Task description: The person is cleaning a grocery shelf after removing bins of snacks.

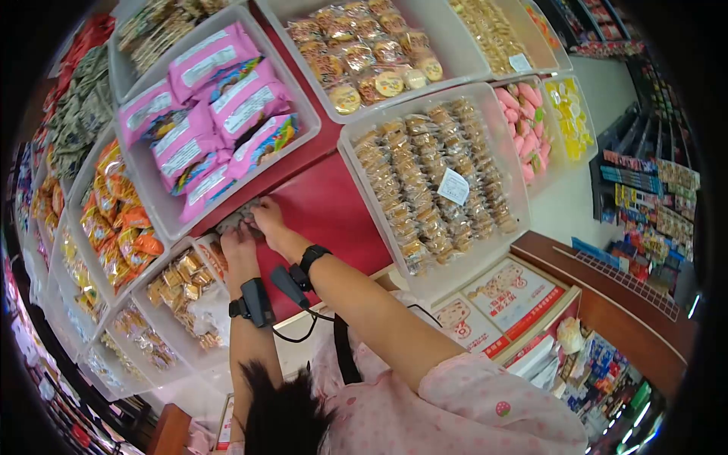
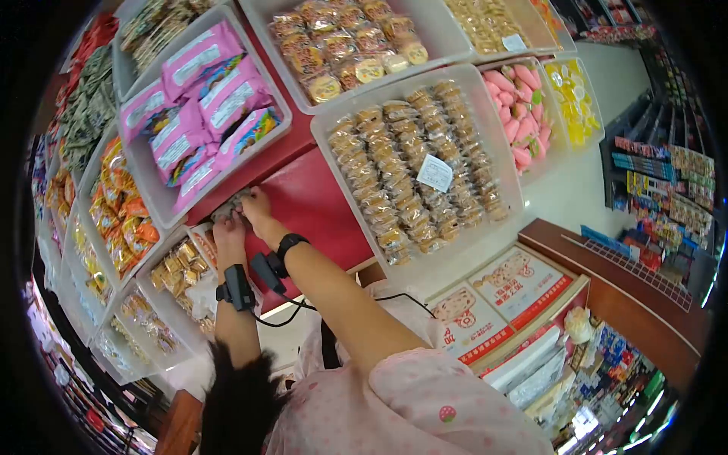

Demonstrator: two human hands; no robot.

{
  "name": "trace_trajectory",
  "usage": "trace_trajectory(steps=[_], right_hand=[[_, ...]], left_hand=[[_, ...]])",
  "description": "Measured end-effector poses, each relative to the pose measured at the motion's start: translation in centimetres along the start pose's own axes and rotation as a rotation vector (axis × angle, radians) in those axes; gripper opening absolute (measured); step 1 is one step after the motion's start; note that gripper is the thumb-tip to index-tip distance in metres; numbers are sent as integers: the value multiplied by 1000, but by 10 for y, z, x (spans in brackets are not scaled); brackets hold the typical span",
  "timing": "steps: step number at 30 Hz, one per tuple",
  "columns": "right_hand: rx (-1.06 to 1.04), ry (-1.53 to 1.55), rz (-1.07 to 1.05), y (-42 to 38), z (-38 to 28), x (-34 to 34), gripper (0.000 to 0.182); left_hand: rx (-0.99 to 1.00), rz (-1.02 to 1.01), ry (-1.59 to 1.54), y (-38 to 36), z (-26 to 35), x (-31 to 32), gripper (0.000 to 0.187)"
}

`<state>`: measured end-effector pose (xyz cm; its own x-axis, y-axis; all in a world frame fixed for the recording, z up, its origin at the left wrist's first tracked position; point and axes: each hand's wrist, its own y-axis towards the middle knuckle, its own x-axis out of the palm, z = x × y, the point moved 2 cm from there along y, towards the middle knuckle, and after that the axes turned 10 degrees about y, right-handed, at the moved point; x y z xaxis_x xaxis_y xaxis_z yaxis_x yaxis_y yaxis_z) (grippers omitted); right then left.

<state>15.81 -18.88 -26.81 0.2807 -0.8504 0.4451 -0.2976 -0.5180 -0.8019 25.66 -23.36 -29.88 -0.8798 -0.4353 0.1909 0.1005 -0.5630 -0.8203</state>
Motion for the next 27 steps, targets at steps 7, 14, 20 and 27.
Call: trace_trajectory(steps=[7,14,20,27], right_hand=[[-585,12,286,13,-59,-50,19],[-876,-90,405,5,-102,-75,26],[-827,-351,268,-25,-66,-32,16],[-793,-520,139,-36,-10,8,20]], left_hand=[[-190,-183,116,-18,-74,73,28],[-334,-301,349,-24,-112,115,28],[-184,-225,127,3,-48,40,25],[405,-352,1349,-16,44,-16,20]])
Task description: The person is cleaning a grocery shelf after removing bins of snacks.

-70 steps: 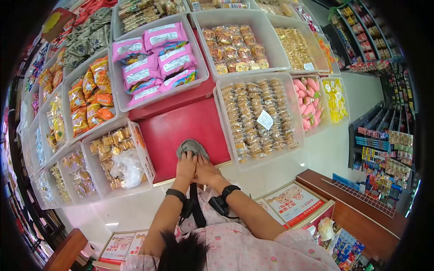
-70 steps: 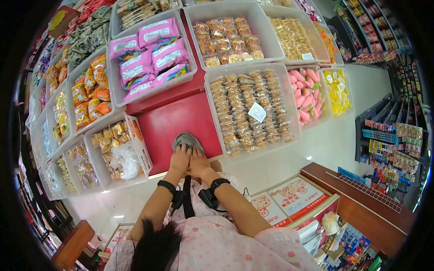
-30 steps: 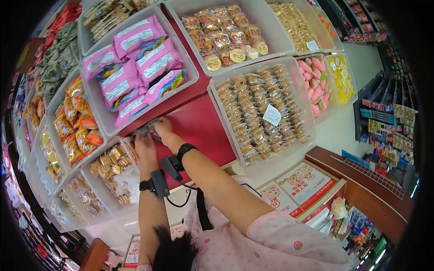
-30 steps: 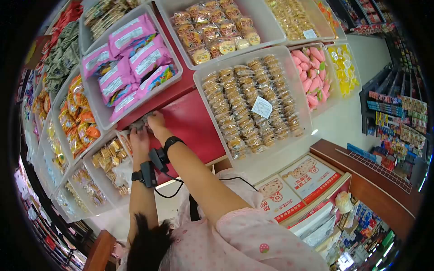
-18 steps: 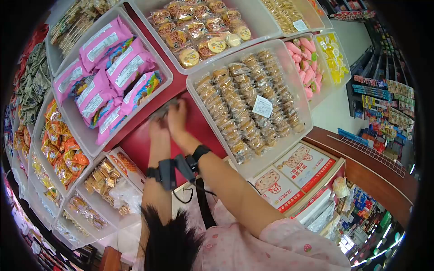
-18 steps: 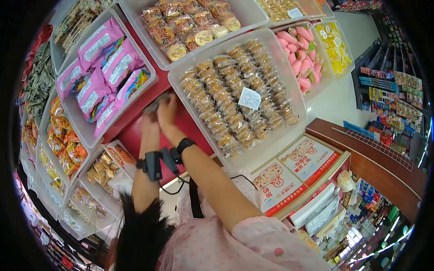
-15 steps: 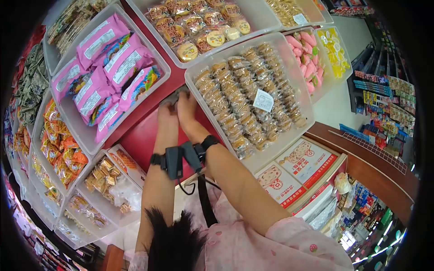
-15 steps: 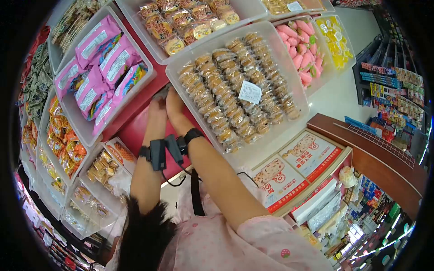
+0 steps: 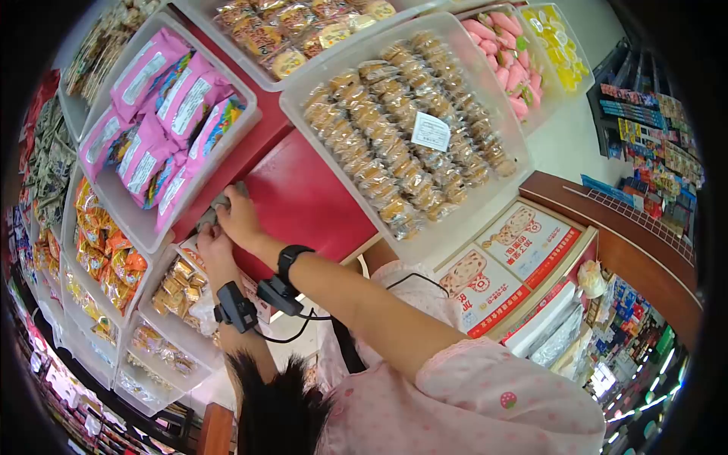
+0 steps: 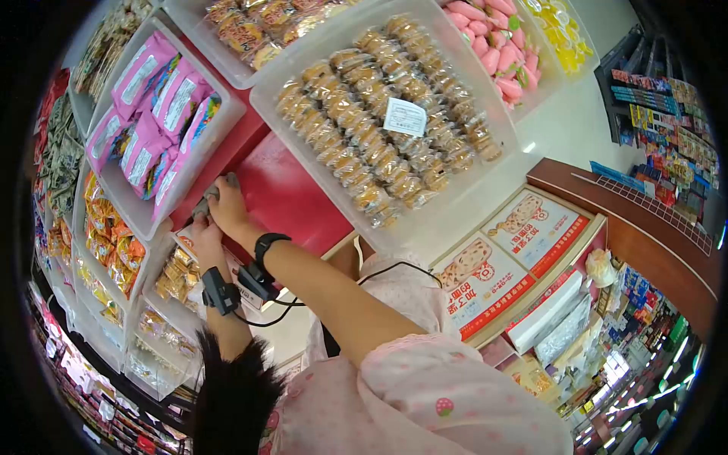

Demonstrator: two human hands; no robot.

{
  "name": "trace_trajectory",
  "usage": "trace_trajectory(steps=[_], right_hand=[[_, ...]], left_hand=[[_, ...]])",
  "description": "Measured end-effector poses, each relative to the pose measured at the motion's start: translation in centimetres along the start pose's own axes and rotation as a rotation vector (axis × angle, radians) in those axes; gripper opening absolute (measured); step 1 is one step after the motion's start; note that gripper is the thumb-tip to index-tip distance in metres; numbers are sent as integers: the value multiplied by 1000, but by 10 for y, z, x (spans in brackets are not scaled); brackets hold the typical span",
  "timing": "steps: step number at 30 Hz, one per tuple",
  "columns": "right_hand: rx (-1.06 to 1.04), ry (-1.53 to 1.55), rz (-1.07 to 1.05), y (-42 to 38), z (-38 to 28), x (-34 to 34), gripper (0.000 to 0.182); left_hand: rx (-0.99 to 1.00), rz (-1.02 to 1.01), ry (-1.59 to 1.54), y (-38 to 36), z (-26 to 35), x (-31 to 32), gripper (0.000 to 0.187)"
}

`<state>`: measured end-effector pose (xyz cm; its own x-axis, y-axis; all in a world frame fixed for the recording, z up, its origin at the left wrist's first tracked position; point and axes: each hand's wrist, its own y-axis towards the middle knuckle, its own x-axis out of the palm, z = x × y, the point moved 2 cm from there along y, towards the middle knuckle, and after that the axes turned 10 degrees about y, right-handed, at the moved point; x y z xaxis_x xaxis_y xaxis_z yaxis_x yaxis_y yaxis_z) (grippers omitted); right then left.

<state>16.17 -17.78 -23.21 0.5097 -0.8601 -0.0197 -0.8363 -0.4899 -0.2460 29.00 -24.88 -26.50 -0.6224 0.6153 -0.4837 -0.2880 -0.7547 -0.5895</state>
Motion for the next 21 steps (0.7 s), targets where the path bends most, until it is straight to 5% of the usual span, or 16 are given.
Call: trace_trajectory(steps=[3,7,8,10,11,13,15,19,21], right_hand=[[16,55,-78,17,-1,-18,22],[34,-7,431,64,23,-62,23],[119,5,391,76,13,-80,26],[106,-3,307,96,31,-99,34],[104,-6,303,96,30,-98,34],[67,95,437,88,14,-96,35],[32,-13,354,77,6,-92,45],[125,242,226,53,27,-54,45],[347,447,-9,26,8,-41,45]], left_hand=[[-212,-9,-570,16,7,32,22],[-494,-114,-1195,42,49,112,24],[-496,-128,-1186,26,69,123,24],[448,-299,21,-22,143,136,27],[446,-296,16,-9,140,144,27],[-364,-303,-1002,32,108,165,28],[-399,-160,-1113,55,73,158,28],[-371,109,-1181,62,6,112,30],[-376,171,-1197,60,-19,87,31]])
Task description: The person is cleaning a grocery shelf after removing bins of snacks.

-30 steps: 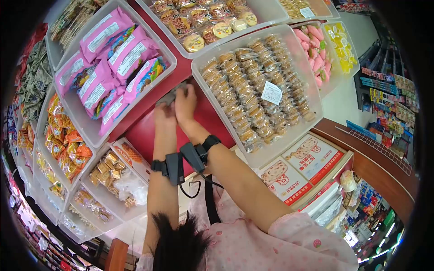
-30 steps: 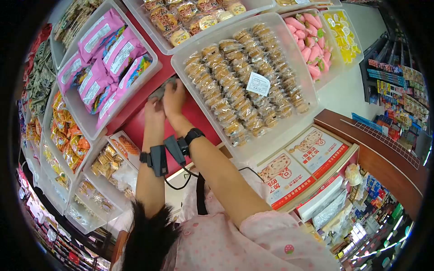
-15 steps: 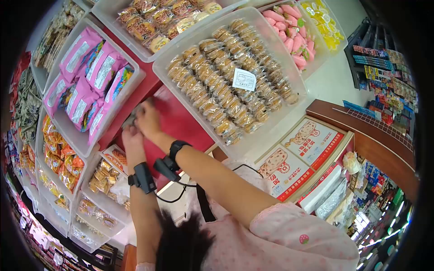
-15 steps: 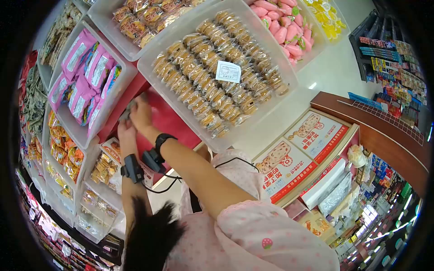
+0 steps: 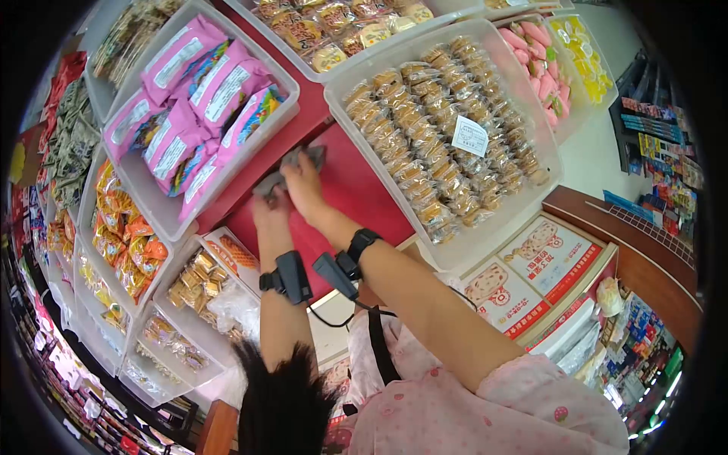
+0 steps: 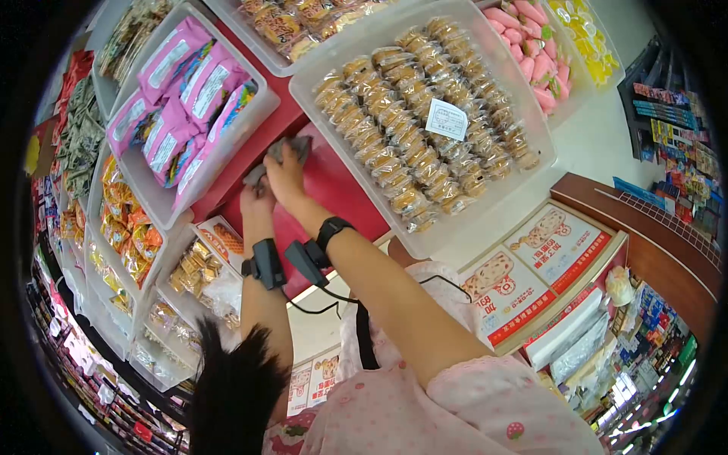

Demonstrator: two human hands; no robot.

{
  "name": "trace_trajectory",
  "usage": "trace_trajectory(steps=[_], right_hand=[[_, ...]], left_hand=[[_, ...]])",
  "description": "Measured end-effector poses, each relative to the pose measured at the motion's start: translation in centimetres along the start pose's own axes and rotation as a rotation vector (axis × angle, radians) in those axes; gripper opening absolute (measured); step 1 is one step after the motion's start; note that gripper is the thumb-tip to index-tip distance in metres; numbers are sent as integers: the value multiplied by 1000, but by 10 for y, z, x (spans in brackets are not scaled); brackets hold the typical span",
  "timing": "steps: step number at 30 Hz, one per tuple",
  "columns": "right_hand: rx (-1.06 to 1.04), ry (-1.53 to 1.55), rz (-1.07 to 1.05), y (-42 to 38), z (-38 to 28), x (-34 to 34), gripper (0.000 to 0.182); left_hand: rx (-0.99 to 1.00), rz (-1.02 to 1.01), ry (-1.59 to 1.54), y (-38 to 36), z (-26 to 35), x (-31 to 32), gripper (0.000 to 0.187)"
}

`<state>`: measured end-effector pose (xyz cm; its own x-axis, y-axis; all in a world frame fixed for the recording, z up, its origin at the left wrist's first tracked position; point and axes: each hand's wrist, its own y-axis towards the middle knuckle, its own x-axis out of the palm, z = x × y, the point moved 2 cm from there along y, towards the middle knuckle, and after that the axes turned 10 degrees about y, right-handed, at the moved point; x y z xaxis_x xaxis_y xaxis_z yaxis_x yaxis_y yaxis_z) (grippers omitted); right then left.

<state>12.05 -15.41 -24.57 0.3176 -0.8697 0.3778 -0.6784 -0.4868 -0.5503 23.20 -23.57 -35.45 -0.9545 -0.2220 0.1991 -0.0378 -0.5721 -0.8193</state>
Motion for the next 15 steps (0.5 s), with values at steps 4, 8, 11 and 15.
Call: trace_trajectory(steps=[4,8,11,15], right_hand=[[-248,-507,-138,-20,66,26,37],[-55,-722,-431,-46,28,12,34],[-102,-814,-571,-73,9,-19,30],[-130,-821,-773,-102,-29,-74,29]], left_hand=[[78,-96,87,-80,38,1,36],[201,-197,274,-126,19,-14,36],[203,-188,362,-161,-5,-30,42],[55,-338,403,-231,-14,-34,39]])
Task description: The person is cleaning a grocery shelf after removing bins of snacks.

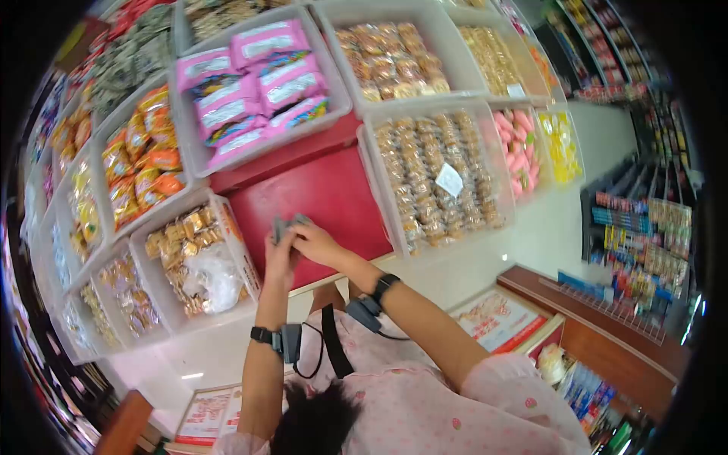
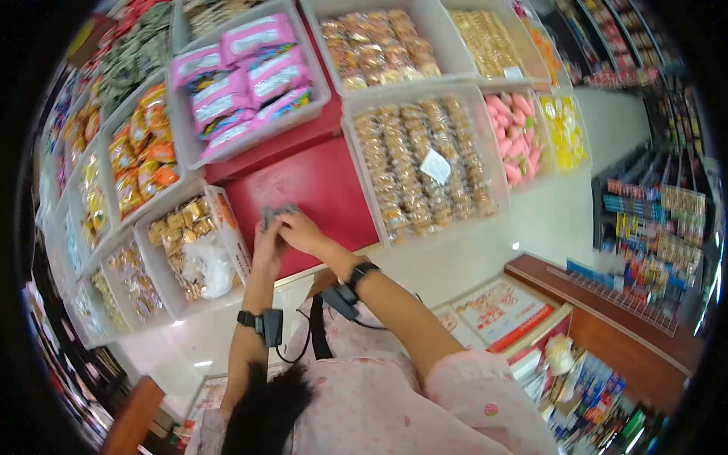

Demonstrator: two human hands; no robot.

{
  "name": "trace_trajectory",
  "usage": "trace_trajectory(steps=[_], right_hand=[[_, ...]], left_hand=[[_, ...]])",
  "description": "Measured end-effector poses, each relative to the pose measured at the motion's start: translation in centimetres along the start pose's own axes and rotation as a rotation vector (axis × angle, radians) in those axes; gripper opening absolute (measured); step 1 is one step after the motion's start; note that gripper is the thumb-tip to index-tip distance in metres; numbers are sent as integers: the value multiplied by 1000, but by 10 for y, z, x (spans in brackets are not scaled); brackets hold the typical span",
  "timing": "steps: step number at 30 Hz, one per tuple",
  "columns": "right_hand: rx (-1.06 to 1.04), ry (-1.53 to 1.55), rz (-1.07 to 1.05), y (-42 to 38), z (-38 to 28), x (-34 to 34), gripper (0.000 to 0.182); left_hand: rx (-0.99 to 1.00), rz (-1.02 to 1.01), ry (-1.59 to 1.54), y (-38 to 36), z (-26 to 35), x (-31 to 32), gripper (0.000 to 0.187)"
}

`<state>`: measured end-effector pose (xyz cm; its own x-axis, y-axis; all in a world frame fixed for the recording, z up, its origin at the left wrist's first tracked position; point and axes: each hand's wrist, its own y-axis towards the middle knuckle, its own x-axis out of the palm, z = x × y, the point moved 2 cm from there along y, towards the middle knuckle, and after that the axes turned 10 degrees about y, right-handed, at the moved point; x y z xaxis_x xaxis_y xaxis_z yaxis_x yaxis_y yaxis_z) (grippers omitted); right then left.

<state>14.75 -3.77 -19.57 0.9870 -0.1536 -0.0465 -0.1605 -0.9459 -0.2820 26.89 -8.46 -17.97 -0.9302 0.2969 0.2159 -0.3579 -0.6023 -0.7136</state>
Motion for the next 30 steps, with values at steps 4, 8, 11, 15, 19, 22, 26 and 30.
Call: trace_trajectory(steps=[4,8,11,15,19,22,26,30], right_hand=[[159,330,-21,-73,-98,-63,41],[36,199,278,-122,-142,-152,33],[-40,-48,757,-141,-150,-230,25],[-12,-428,991,-156,-90,-337,36],[-15,-736,996,-151,-64,-361,46],[106,-904,926,-142,-64,-357,51],[79,-725,1023,-134,-58,-380,45],[99,-674,890,-125,-35,-404,37]], left_hand=[[171,94,188,-45,33,-19,27],[519,439,687,-73,87,-85,30],[515,632,923,-83,102,-137,34],[457,760,1054,-94,99,-145,40],[632,853,1468,-100,101,-109,42],[771,461,1198,-100,122,-25,36],[639,-102,900,-68,92,92,39],[527,-257,797,-45,57,176,43]])
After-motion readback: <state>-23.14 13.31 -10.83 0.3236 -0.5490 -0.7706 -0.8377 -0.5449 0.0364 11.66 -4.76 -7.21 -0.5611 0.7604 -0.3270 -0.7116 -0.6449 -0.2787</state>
